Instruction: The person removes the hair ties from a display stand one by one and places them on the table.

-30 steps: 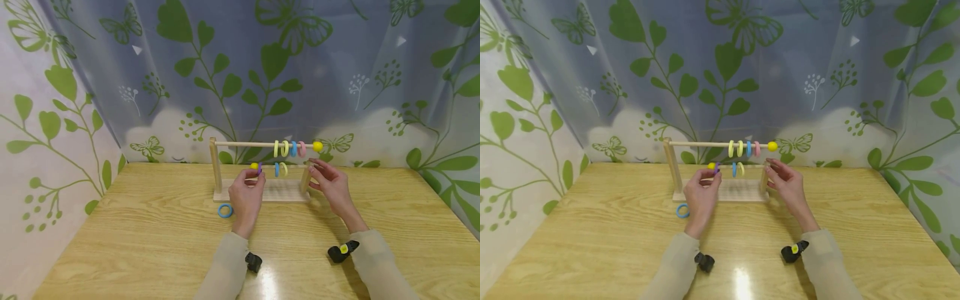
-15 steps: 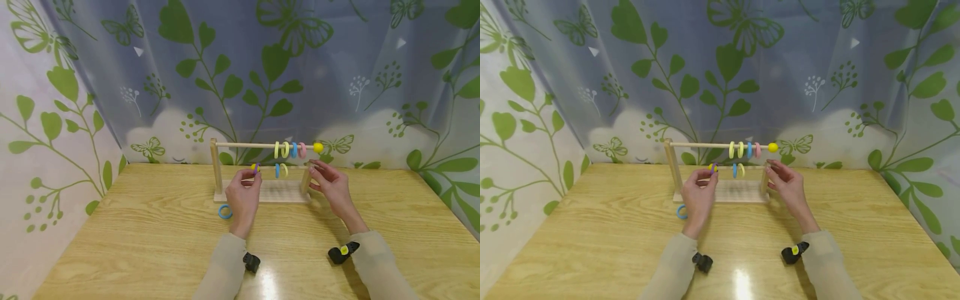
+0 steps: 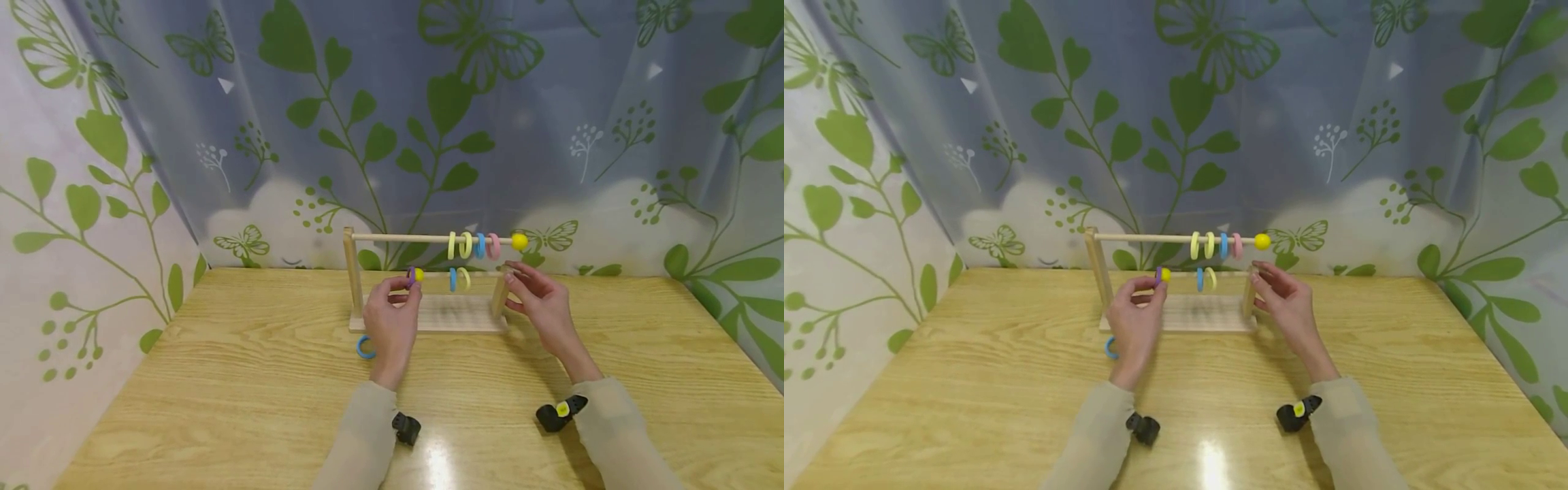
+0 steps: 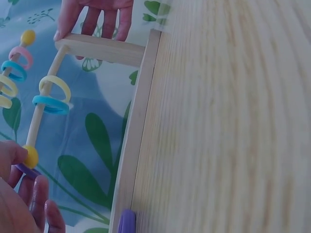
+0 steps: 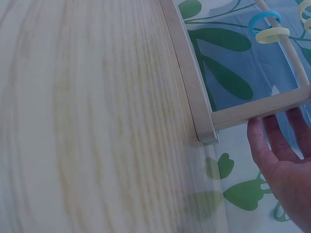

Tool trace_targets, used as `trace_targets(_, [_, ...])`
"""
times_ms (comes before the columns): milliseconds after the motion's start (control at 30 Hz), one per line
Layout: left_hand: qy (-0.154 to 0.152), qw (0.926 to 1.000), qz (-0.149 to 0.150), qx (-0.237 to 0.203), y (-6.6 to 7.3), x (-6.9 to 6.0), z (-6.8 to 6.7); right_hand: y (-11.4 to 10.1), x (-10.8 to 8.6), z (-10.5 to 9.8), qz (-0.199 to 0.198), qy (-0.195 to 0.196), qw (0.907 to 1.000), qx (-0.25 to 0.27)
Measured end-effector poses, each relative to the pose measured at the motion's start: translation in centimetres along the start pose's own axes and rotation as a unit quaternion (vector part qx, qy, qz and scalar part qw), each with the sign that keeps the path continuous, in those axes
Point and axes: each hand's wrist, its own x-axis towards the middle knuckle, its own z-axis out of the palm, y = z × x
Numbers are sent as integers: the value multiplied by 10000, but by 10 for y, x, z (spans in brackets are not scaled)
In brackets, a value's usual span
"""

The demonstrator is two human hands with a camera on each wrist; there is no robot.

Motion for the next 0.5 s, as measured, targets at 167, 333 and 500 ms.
trace_targets(167, [2,10000,75,18,-2,2,-5,0,0,0,12,7,10000,-9])
trace_targets(333, [17,9998,196,27,-3,4,-13,-1,-1,0,17,-9,10000,-33])
trace_targets(500, [-112,9998,102,134,-4,8,-23,-1,-1,0,24,-6,10000,-20])
